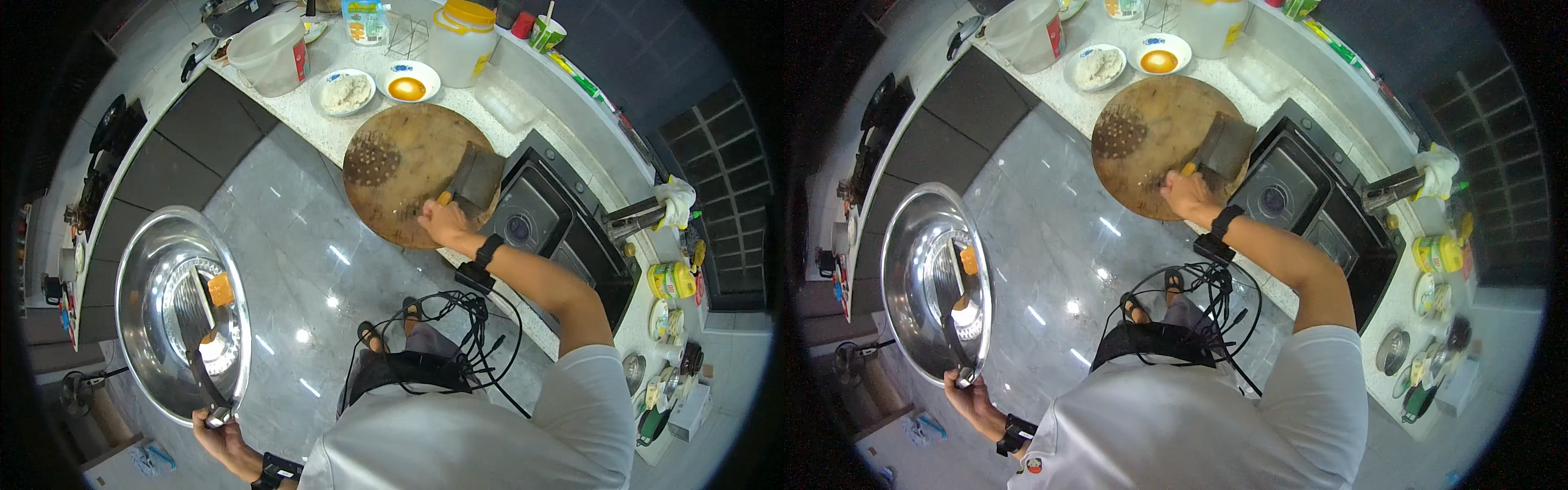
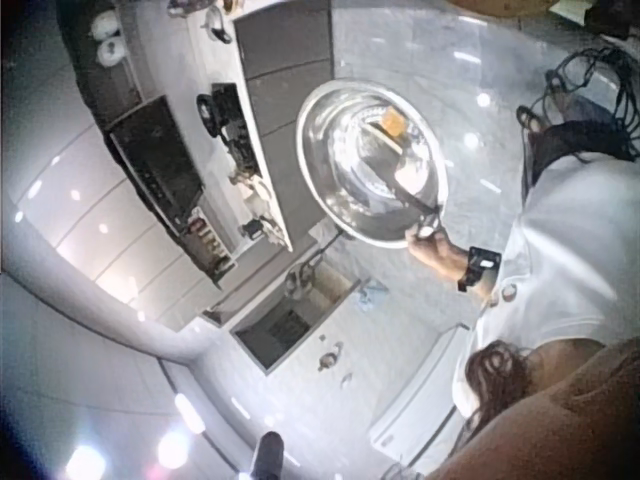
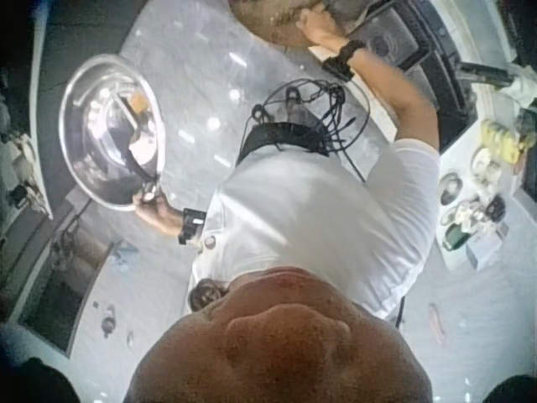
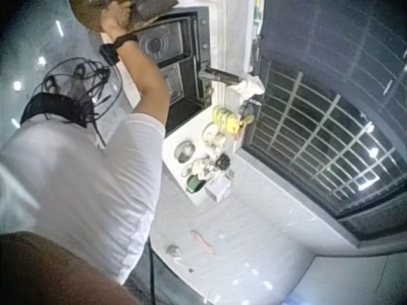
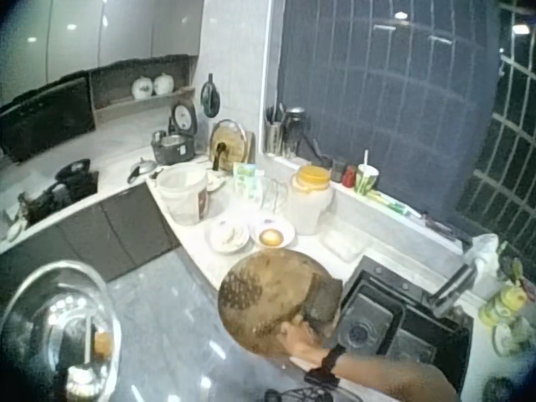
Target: The person prepares ingredients at a kitchen counter, using a large cleaver to chop small food items on a wooden cutting board and then moving them into a metal bowl.
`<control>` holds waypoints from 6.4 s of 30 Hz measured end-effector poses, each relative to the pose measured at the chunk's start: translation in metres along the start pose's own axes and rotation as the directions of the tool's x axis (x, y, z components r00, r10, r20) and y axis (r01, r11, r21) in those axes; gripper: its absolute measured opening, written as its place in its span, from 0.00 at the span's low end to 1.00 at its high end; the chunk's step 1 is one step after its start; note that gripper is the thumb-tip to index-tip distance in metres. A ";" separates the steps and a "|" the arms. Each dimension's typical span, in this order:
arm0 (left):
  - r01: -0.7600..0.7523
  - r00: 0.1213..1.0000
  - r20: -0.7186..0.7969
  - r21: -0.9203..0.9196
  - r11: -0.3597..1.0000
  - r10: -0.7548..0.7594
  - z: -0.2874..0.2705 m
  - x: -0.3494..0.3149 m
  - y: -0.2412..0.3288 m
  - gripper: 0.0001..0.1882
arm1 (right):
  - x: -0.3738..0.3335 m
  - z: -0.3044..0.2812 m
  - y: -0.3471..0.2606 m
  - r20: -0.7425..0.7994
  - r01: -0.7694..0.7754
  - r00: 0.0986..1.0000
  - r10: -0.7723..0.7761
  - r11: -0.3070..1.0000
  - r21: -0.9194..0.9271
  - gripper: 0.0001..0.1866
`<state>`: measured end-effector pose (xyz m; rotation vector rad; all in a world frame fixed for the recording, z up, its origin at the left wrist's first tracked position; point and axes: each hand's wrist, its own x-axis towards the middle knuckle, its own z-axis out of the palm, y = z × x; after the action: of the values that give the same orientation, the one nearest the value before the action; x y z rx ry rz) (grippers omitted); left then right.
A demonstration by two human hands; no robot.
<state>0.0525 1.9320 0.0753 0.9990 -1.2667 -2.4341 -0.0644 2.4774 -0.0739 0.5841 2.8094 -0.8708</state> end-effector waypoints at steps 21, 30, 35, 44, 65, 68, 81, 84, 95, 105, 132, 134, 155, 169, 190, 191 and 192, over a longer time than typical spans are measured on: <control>0.046 0.999 -0.004 0.129 0.991 -0.046 0.085 -0.034 -0.047 0.02 | 0.063 -0.088 0.111 -0.098 0.075 0.992 -0.082 0.994 -0.075 0.05; 0.023 1.000 -0.022 0.125 0.992 -0.020 0.080 -0.044 -0.048 0.02 | 0.086 -0.089 0.114 -0.032 0.116 0.993 -0.112 0.980 0.159 0.03; -0.015 0.999 0.038 0.070 0.997 0.012 0.074 -0.040 -0.052 0.02 | 0.072 -0.102 0.102 -0.152 0.104 0.985 -0.082 0.984 0.146 0.04; 0.039 0.999 -0.008 0.160 0.986 -0.038 0.058 -0.024 -0.043 0.02 | 0.084 -0.171 0.115 -0.307 0.015 0.952 0.001 0.999 0.050 0.06; 0.041 0.999 -0.023 0.122 0.992 -0.038 0.102 -0.066 -0.054 0.07 | 0.202 -0.170 0.211 -0.399 -0.111 0.910 0.115 0.993 0.033 0.10; 0.039 0.999 -0.029 0.082 0.996 -0.036 0.102 -0.065 -0.060 0.08 | 0.198 -0.170 0.214 -0.410 -0.162 0.898 0.161 0.986 0.033 0.13; 0.045 0.999 -0.024 0.137 0.990 -0.042 0.103 -0.055 -0.055 0.05 | 0.122 -0.168 0.161 -0.680 -0.085 0.733 -0.011 0.991 -0.108 0.23; 0.063 0.998 -0.001 0.084 0.995 -0.063 0.105 -0.054 -0.054 0.03 | 0.083 -0.131 0.140 -0.574 0.030 0.818 -0.039 0.999 -0.026 0.20; 0.091 0.991 0.082 0.180 0.980 -0.107 0.083 -0.010 -0.056 0.16 | 0.077 -0.073 0.081 -0.089 0.448 0.852 -0.516 0.806 -0.386 0.26; 0.120 0.986 0.094 0.150 0.981 -0.135 0.089 -0.001 -0.069 0.12 | 0.078 -0.079 0.050 0.055 0.308 0.947 -0.318 0.839 -0.449 0.27; 0.181 0.782 0.506 0.374 0.910 -0.363 0.205 -0.010 -0.192 0.07 | -0.116 -0.073 -0.135 0.255 0.472 0.801 -0.542 0.833 0.289 0.26; 0.179 0.777 0.506 0.393 0.902 -0.375 0.202 -0.009 -0.193 0.08 | -0.113 -0.062 -0.134 0.263 0.415 0.817 -0.513 0.840 0.350 0.23; 0.273 0.754 0.470 0.411 0.870 -0.459 0.198 0.028 -0.186 0.02 | -0.148 -0.156 -0.070 0.136 0.101 0.934 -0.329 0.612 0.785 0.24; 0.331 0.815 0.409 0.254 0.909 -0.411 0.139 0.074 -0.169 0.17 | -0.150 -0.175 0.018 -0.137 0.129 0.990 -0.030 0.591 0.796 0.28; 0.171 0.907 0.357 0.178 0.969 -0.225 0.114 0.112 -0.117 0.18 | -0.142 -0.121 0.021 -0.166 0.146 0.986 -0.030 0.641 0.753 0.28; 0.158 0.905 0.363 0.199 0.967 -0.223 0.115 0.119 -0.117 0.21 | -0.143 -0.121 0.016 -0.141 0.116 0.990 -0.010 0.635 0.764 0.28; 0.168 0.906 0.345 0.236 0.957 -0.244 0.117 0.128 -0.117 0.19 | -0.145 -0.120 0.012 -0.137 0.110 0.991 -0.005 0.624 0.774 0.28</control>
<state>-0.1071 2.0165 -0.0310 0.7737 -1.6312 -2.8035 0.0702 2.5082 0.0544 0.6429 2.4122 -2.1789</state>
